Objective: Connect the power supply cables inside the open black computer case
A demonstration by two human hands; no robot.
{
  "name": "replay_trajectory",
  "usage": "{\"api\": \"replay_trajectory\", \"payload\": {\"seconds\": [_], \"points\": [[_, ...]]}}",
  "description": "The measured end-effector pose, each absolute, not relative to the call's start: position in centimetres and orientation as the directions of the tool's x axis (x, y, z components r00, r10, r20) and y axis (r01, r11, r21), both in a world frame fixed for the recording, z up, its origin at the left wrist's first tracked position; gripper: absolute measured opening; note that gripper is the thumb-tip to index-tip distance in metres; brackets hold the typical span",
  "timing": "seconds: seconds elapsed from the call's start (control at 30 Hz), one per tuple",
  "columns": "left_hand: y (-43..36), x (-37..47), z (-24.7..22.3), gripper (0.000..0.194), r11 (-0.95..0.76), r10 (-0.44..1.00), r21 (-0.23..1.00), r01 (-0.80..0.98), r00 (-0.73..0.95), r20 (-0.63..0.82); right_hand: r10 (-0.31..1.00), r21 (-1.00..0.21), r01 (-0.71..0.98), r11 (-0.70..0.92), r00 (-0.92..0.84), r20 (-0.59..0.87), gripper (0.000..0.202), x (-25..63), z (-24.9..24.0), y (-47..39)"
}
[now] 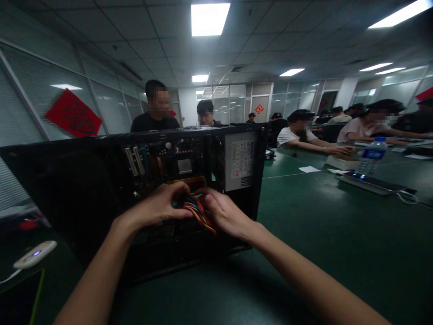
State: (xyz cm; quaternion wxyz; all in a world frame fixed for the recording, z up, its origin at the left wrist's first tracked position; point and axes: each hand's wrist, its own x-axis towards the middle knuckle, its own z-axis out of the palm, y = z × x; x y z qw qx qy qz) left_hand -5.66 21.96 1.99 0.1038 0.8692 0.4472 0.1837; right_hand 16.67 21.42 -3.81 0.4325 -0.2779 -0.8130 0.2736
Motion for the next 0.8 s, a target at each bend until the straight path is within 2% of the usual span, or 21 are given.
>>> {"api": "replay_trajectory", "payload": {"seconds": [0.03,0.1,0.17,0.2,0.27,0.33,0.5,0.8], "points": [[22.4,-5.7,1.4,0.046,-0.582,0.813,0.356,0.731,0.529,0.243,0.661,-0.612,0.289,0.736,-0.499,0.56,0.06,17.5,-4.2,21.1],[23.0,-5.5,0.5,0.043,-0.595,0.804,0.365,0.716,0.521,0.287,0.627,-0.451,0.436,0.779,-0.568,0.533,0.083,18.9,-5.1,20.5],[23.5,-5.3,0.0,0.04,-0.607,0.792,0.331,0.723,0.513,0.332,0.666,-0.289,0.603,0.743,-0.625,0.407,0.102,19.6,-5.9,20.1],[23.6,-5.1,-0.2,0.039,-0.612,0.785,0.302,0.731,0.512,0.35,0.709,-0.204,0.686,0.698,-0.626,0.324,0.098,19.7,-6.2,20.0],[23.6,-5.0,-0.2,0.041,-0.618,0.771,0.245,0.747,0.514,0.377,0.783,-0.032,0.793,0.608,-0.593,0.188,0.07,19.6,-6.7,19.9],[23.5,-5.0,-0.2,0.042,-0.62,0.762,0.214,0.755,0.515,0.392,0.807,0.081,0.819,0.568,-0.574,0.139,0.048,19.4,-6.9,20.1],[23.5,-5.5,-0.5,0.043,-0.635,0.75,0.179,0.751,0.545,0.375,0.786,0.159,0.798,0.581,-0.601,0.145,0.046,19.4,-6.8,20.0],[23.8,-5.1,-0.6,0.047,-0.709,0.7,0.227,0.667,0.628,0.339,0.776,0.225,0.791,0.569,-0.607,0.17,0.04,20.2,-7.7,20.4]]}}
